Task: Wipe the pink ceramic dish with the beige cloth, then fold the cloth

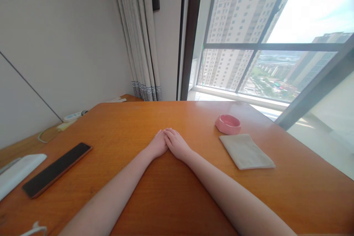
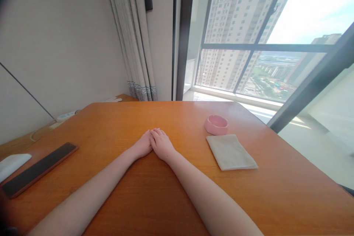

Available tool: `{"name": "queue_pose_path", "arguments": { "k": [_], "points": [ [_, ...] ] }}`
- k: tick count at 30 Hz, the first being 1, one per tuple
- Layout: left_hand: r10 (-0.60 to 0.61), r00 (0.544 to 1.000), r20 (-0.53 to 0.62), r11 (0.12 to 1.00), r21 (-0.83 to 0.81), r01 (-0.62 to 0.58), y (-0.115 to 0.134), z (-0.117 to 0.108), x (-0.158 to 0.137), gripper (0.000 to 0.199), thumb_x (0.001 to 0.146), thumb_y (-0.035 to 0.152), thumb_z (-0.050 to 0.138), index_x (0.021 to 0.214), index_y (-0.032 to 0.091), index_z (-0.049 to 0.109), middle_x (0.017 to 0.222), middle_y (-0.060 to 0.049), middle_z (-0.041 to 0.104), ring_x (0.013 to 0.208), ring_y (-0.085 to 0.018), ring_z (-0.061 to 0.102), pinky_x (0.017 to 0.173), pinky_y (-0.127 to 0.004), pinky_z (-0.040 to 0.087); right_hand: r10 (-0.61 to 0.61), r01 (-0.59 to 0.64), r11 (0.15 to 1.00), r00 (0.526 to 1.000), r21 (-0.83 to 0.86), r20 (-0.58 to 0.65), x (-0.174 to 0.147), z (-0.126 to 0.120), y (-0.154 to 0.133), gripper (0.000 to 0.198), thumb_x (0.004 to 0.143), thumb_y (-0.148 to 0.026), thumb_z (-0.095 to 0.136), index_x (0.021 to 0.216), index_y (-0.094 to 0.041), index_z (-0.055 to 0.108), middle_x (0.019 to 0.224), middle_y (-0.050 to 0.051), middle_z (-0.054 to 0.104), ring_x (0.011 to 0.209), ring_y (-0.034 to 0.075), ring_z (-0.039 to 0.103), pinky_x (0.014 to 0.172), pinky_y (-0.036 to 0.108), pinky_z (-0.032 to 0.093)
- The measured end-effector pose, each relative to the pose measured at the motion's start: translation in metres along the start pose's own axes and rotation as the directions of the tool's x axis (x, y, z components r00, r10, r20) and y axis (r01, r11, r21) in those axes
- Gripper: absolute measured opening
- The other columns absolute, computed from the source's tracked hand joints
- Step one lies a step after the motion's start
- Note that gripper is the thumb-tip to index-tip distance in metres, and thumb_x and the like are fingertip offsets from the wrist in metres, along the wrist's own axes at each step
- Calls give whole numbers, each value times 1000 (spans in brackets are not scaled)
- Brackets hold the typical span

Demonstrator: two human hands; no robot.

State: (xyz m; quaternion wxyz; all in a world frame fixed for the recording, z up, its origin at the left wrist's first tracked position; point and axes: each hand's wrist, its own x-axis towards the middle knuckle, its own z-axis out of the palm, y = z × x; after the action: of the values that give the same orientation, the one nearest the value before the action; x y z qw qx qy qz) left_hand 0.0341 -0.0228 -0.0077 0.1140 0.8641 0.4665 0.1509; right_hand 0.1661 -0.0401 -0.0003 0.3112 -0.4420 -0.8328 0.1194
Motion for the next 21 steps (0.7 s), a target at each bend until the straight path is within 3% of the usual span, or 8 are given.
{"name": "queue_pose_path", "arguments": {
  "k": [21],
  "points": [
    [-2,1000,11,1000,23,2,0,-1,-2,46,87,24,39,133,18,43,142,-10,41,133,-21,34,113,-42,20,3,-3,1000,1000,-12,5,0,0,-1,37,94,-27,33,123,-15,53,129,10,53,121,20,45,106,36,33]
  ]
}}
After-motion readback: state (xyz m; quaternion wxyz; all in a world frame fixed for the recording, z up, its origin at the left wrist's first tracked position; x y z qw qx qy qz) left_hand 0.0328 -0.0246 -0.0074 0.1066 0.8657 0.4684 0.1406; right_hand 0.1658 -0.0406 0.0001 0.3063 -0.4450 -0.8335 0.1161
